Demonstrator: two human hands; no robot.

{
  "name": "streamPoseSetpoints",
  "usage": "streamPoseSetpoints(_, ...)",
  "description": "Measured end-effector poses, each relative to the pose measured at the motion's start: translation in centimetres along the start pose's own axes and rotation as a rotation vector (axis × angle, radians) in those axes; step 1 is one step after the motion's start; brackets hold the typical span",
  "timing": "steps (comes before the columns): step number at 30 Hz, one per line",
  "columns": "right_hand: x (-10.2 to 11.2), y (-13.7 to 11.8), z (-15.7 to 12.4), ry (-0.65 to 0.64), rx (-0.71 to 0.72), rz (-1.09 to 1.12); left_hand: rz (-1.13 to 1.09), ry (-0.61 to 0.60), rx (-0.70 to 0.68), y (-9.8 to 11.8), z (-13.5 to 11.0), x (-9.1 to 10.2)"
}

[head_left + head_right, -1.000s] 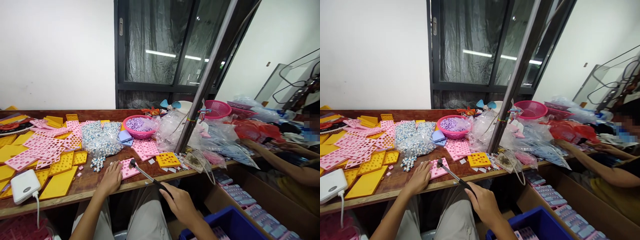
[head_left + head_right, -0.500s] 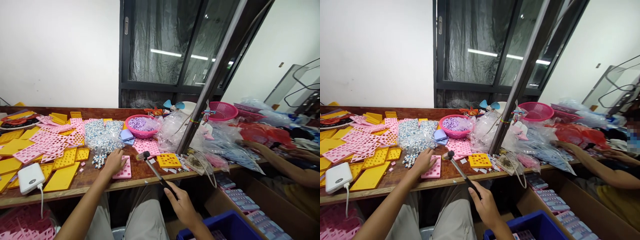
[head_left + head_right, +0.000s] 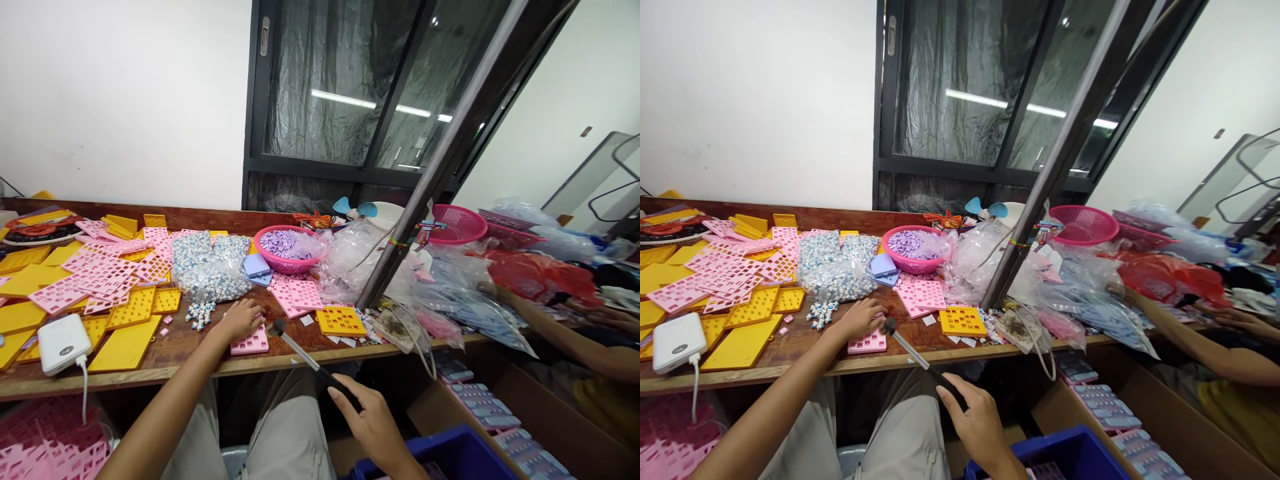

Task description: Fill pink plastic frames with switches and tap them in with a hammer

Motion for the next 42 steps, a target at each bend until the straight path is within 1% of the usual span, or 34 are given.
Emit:
streamPoseSetpoints(2, -0.1, -0.2, 0.2, 0.063, 0.010, 0.060, 0.002, 0.009, 0.017, 0.1, 0.6, 0.0)
streamPoseSetpoints(3, -0.3, -0.3, 0.3, 0.060, 0.018, 0.058, 0.003, 0.015, 0.026, 0.1, 0.8, 0.0)
streamPoseSetpoints(7, -1.3, -0.4, 0.7, -0.096, 0.039, -0.066, -0.007, 0.040, 0.047, 0.3, 1.1, -0.1)
streamPoseSetpoints(8, -1.3, -0.3, 0.7, -0.105, 0.033, -0.073, -0.011, 0.044, 0.047, 0.3, 1.0, -0.1)
streamPoseSetpoints(11, -0.9, 0.1, 0.8, -0.078, 0.014, -0.042, -0.023, 0.053, 0.049, 0.2, 1.0, -0.2)
streamPoseSetpoints(14, -0.8, 0.1, 0.9, -0.151, 0.014, -0.078, -0.034, 0.060, 0.062, 0.0, 1.1, -0.3)
streamPoseSetpoints(15, -0.7, 0.1, 0.9, -0.154, 0.007, -0.084, -0.037, 0.064, 0.071, -0.2, 1.2, -0.3)
streamPoseSetpoints(18, -0.1, 0.1, 0.9, -0.061, -0.018, -0.006, -0.039, 0.090, 0.119, -0.8, 1.3, -0.3)
streamPoseSetpoints(20, -0.1, 0.1, 0.9, -0.023, -0.007, 0.057, -0.041, 0.111, 0.157, -1.3, 1.2, -0.2)
streamPoseSetpoints(22, -0.6, 0.0, 0.8, -0.075, 0.017, 0.043, -0.045, 0.121, 0.179, -1.6, 1.2, -0.3)
streamPoseSetpoints(24, -1.1, 0.0, 0.7, -0.156, 0.036, -0.026, -0.050, 0.120, 0.181, -1.7, 1.2, -0.4)
streamPoseSetpoints(25, -1.2, 0.0, 0.6, -0.176, 0.039, -0.051, -0.053, 0.118, 0.181, -1.7, 1.2, -0.4)
streamPoseSetpoints(29, -0.8, 0.1, 0.4, -0.152, 0.022, -0.030, -0.058, 0.112, 0.199, -1.7, 1.2, -0.5)
streamPoseSetpoints(31, -0.6, 0.2, 0.4, -0.182, 0.023, -0.064, -0.056, 0.112, 0.222, -1.8, 1.1, -0.4)
streamPoseSetpoints(33, -0.3, 0.4, 0.5, -0.173, 0.012, -0.101, -0.054, 0.112, 0.259, -2.1, 1.0, -0.4)
streamPoseSetpoints(36, 0.2, 0.5, 1.1, -0.066, -0.001, -0.035, -0.049, 0.100, 0.324, -2.5, 0.9, -0.5)
streamPoseSetpoints(38, -0.1, 0.3, 1.6, -0.016, 0.023, 0.033, -0.044, 0.092, 0.352, -2.7, 0.8, -0.6)
streamPoseSetpoints(40, -0.8, 0.1, 2.2, -0.036, 0.050, 0.047, -0.038, 0.090, 0.370, -2.7, 0.7, -0.5)
streamPoseSetpoints(42, -1.7, -0.1, 2.5, -0.128, 0.057, 0.000, -0.031, 0.088, 0.382, -2.5, 0.5, -0.4)
Point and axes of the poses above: each hand's wrist, its own z-axis towards the middle knuckle, its own x-axis out of the back of the hand, y = z × x, the point moved 5 cm from there along z, towards the middle knuckle, and after that the axes turned 7 degrees about x, right-handed, at the moved point
